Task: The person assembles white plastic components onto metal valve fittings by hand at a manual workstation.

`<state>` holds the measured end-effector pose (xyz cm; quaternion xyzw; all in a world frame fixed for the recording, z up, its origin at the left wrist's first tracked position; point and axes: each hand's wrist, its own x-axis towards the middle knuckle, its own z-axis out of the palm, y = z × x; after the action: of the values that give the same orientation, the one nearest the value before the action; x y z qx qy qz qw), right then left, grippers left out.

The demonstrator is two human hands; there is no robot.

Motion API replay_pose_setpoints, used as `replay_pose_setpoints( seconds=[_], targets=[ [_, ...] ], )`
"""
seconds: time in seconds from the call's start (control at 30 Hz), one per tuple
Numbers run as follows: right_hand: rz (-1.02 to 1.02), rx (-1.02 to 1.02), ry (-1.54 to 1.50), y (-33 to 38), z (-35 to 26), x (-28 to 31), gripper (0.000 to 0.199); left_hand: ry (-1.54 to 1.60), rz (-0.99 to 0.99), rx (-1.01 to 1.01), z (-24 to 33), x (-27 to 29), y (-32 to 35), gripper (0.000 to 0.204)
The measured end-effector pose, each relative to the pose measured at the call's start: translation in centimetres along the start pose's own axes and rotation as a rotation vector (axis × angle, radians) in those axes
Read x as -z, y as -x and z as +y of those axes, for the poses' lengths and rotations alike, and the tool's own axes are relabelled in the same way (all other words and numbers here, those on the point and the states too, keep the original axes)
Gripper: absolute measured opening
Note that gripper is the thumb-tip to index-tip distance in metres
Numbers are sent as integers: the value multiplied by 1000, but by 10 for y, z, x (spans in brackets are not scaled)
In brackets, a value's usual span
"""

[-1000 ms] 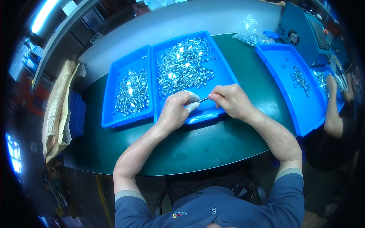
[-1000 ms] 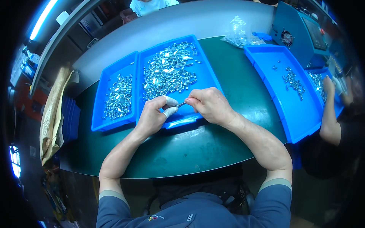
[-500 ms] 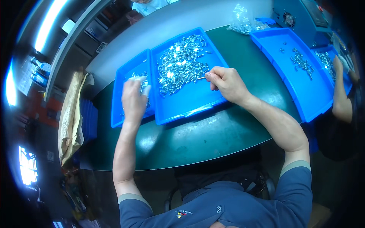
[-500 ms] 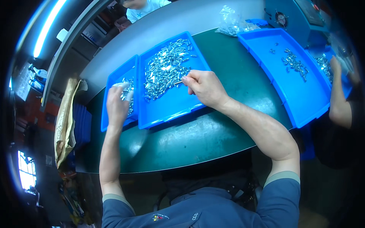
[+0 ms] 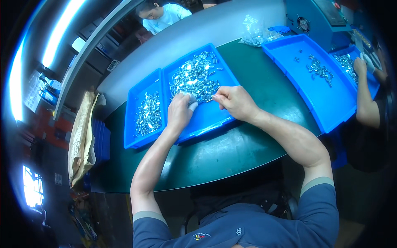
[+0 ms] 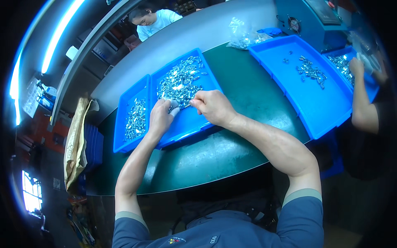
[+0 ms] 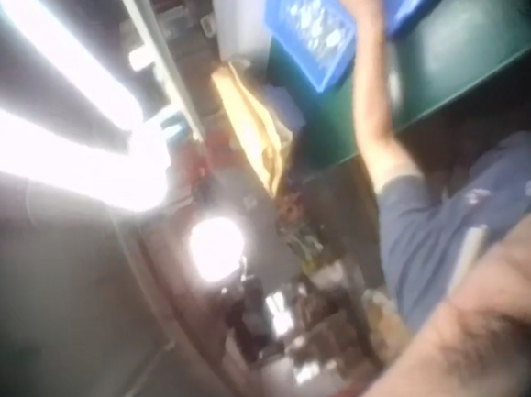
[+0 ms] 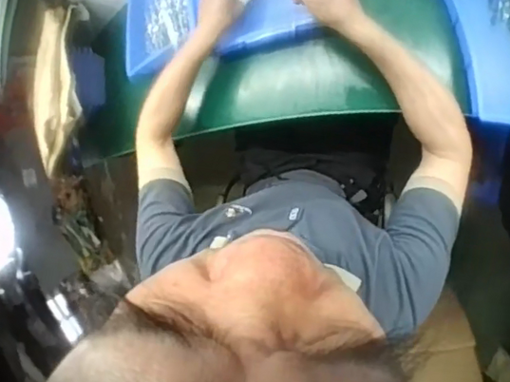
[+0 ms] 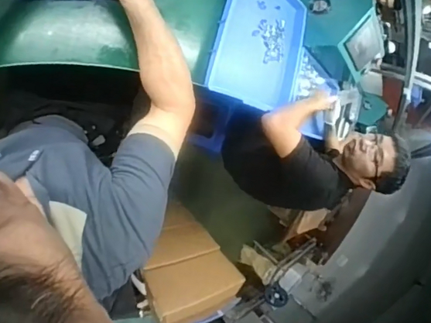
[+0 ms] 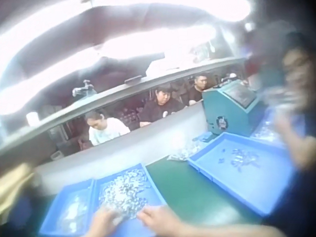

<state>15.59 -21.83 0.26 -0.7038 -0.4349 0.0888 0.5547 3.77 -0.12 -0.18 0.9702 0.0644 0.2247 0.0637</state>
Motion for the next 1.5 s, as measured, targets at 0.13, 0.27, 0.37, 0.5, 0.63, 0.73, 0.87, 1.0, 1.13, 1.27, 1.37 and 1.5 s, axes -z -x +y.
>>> replay_pose_setpoints(
  seconds=[0.13,0.27,0.37,0.5,0.63,0.73,0.87,1.0,1.13,1.27,1.37,1.5],
  targets=[
    [-18,7,72,3,-3,0,27,422,-24,152,29,17,15,16],
    [-45,34,66,2,-4,-2,29,500,15,92,38,13,23,17],
    [-73,20,86,0,-4,-2,25,532,38,85,36,13,26,18],
    [-65,70,138,3,-3,-6,24,524,50,66,35,12,27,18],
    [7,255,306,3,1,-9,24,480,76,4,32,10,26,18],
    [-33,178,255,3,-5,-7,26,488,73,7,34,13,28,17],
    [-77,60,185,4,-7,-7,26,501,51,34,34,13,31,16],
    [27,17,-6,1,2,-4,33,440,91,41,25,19,38,16],
    [93,-74,-280,-6,5,3,35,224,225,191,-24,55,39,15],
    [88,-16,-178,-6,3,-1,35,-70,332,30,-36,59,21,23],
    [99,-15,-157,-6,7,2,34,8,35,78,-3,21,-1,26],
    [103,-7,-188,-6,10,-1,33,-101,-113,109,26,-2,-19,25]
  ],
)
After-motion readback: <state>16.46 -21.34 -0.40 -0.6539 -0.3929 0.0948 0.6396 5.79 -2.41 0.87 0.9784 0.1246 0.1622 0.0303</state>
